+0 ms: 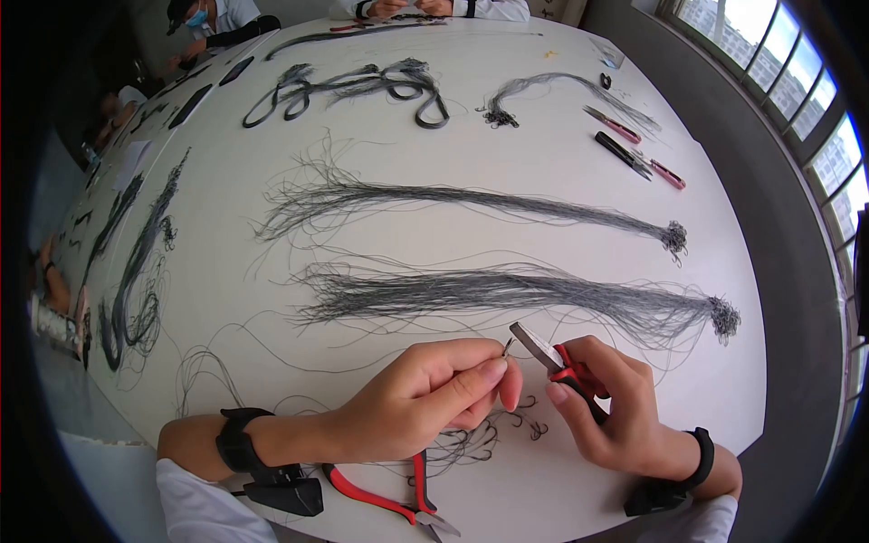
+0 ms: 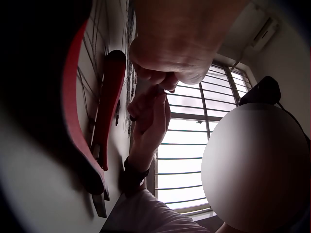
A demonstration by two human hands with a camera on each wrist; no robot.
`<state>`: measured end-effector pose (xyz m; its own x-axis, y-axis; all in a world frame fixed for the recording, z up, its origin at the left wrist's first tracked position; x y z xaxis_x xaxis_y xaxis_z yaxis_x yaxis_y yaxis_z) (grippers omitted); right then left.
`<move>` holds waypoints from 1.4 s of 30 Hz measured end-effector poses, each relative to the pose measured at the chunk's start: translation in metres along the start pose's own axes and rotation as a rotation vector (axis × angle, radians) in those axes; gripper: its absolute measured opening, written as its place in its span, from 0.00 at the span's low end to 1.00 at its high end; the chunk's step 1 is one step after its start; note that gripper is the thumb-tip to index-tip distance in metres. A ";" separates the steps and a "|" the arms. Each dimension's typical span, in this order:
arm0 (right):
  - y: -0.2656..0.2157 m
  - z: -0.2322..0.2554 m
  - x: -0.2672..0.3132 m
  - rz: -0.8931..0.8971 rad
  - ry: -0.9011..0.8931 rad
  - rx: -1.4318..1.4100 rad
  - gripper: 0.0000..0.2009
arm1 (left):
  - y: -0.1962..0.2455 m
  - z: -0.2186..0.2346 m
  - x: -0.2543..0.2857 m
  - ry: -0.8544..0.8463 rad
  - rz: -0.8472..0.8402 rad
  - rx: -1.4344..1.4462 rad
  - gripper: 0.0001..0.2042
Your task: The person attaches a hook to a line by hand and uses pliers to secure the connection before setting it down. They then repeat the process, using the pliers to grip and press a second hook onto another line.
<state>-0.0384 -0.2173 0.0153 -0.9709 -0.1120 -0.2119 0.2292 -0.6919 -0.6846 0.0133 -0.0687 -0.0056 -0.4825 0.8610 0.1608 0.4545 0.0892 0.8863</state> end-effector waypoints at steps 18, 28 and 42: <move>-0.009 0.001 -0.003 0.193 0.071 0.157 0.16 | 0.003 0.001 0.002 -0.037 0.020 0.101 0.14; -0.007 0.004 0.000 0.144 0.073 0.036 0.11 | 0.002 -0.002 0.001 -0.033 -0.009 0.025 0.14; -0.007 0.005 -0.004 0.217 0.071 0.111 0.12 | 0.005 -0.002 0.002 -0.046 -0.002 0.133 0.14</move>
<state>-0.0360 -0.2154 0.0241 -0.8915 -0.2191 -0.3966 0.4190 -0.7316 -0.5378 0.0131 -0.0679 -0.0003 -0.4499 0.8827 0.1360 0.5506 0.1542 0.8204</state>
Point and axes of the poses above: each hand's wrist, its own x-axis away from the middle knuckle, its own z-axis out of the back of the hand, y = z × x, the point moved 5 cm from there along -x, towards the middle knuckle, and after that the axes turned 7 degrees about x, right-handed, at the moved point
